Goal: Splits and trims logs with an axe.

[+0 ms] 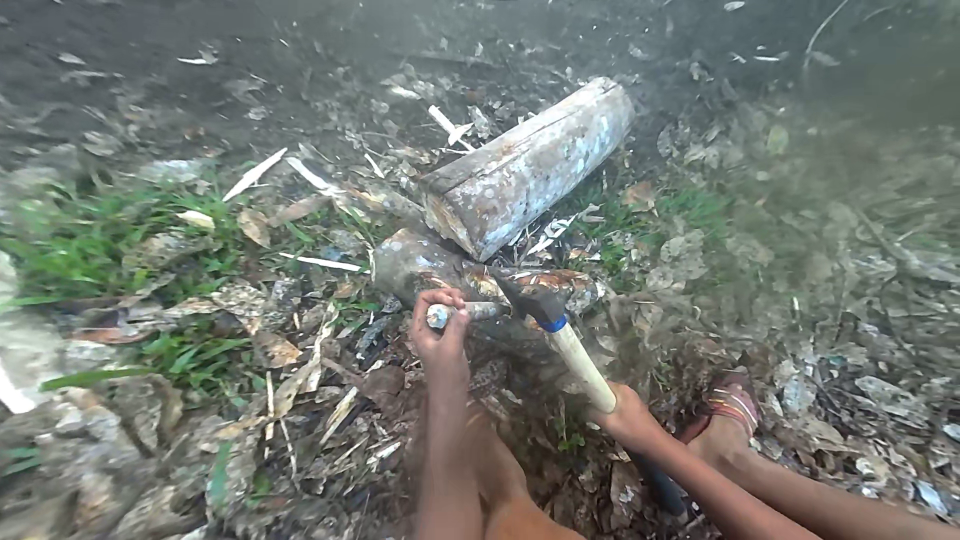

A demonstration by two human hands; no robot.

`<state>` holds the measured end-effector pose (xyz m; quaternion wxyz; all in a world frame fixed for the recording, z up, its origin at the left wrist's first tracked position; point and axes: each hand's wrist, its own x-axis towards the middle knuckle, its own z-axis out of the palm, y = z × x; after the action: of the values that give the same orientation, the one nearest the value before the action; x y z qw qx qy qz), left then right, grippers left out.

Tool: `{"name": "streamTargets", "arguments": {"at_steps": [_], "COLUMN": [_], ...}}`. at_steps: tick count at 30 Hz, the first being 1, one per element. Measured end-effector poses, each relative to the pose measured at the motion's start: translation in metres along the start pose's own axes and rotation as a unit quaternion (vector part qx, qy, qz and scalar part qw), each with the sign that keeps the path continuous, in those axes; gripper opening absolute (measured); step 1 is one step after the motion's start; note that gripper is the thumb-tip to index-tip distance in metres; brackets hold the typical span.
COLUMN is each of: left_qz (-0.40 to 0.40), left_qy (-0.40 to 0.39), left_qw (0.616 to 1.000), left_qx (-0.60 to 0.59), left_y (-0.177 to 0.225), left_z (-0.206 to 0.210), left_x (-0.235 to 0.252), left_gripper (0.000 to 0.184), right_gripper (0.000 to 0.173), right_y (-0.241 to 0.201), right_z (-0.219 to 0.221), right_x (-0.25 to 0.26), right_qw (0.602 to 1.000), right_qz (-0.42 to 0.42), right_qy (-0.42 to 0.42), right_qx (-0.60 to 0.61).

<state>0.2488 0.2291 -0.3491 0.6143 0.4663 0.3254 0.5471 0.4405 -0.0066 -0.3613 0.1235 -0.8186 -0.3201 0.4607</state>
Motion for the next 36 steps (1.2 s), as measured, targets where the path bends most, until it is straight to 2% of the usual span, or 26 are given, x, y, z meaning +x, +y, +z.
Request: {"name": "streamTargets", "arguments": {"at_steps": [1, 3, 4, 8, 11, 13, 17, 19, 21, 24, 28, 31, 36], "left_qz": [0.022, 0.051, 0.057, 0.06, 0.061, 0.061, 0.047, 0.042, 0.043, 0.053, 0.037, 0.035, 0.044], "left_qy": [0.036, 0.092, 0.094, 0.04, -0.029, -0.064, -0.07, -0.067, -0.056, -0.035, -0.01, -0.036, -0.055], "left_qw": [0.999, 0.994, 0.993, 0.991, 0.987, 0.985, 0.985, 0.985, 0.985, 0.987, 0.989, 0.986, 0.981], "left_qx": [-0.013, 0.013, 0.039, 0.109, 0.143, 0.147, 0.151, 0.153, 0.154, 0.147, 0.142, 0.161, 0.182], "left_y": [-0.006, -0.013, -0.013, -0.009, -0.002, -0.002, -0.003, -0.001, -0.001, -0.006, -0.012, -0.009, -0.005], "left_z": [0.008, 0.021, 0.025, 0.028, 0.024, 0.024, 0.009, 0.006, 0.007, 0.004, -0.005, 0.004, 0.017], "left_x": [0.003, 0.01, 0.012, 0.017, 0.002, -0.008, -0.013, -0.012, -0.013, -0.017, -0.02, -0.015, -0.017], "left_gripper": [0.009, 0.01, 0.011, 0.009, 0.014, 0.015, 0.016, 0.018, 0.019, 0.02, 0.015, 0.015, 0.013], "right_gripper": [0.038, 0.037, 0.037, 0.035, 0.033, 0.031, 0.022, 0.021, 0.023, 0.027, 0.028, 0.029, 0.023], "right_y": [0.0, -0.001, -0.001, -0.016, -0.034, -0.043, -0.063, -0.069, -0.066, -0.055, -0.061, -0.078, -0.114], "right_z": [0.0, -0.001, -0.001, -0.003, -0.016, -0.026, -0.044, -0.049, -0.047, -0.037, -0.034, -0.048, -0.067], "right_x": [-0.001, -0.001, -0.001, -0.013, -0.033, -0.049, -0.079, -0.086, -0.082, -0.061, -0.062, -0.076, -0.103], "right_qw": [1.0, 1.0, 1.0, 0.998, 0.998, 0.998, 0.98, 0.978, 0.987, 0.998, 0.997, 0.993, 0.957], "right_qz": [0.002, 0.004, 0.005, 0.018, 0.01, -0.029, -0.151, -0.166, -0.13, -0.028, -0.005, -0.052, -0.225], "right_qy": [0.0, -0.001, 0.002, 0.028, 0.035, 0.062, 0.125, 0.124, 0.094, 0.006, 0.007, 0.06, 0.185], "right_qx": [-0.003, -0.009, -0.012, -0.044, -0.041, -0.013, 0.032, 0.028, -0.004, -0.056, -0.079, -0.082, -0.015]}}
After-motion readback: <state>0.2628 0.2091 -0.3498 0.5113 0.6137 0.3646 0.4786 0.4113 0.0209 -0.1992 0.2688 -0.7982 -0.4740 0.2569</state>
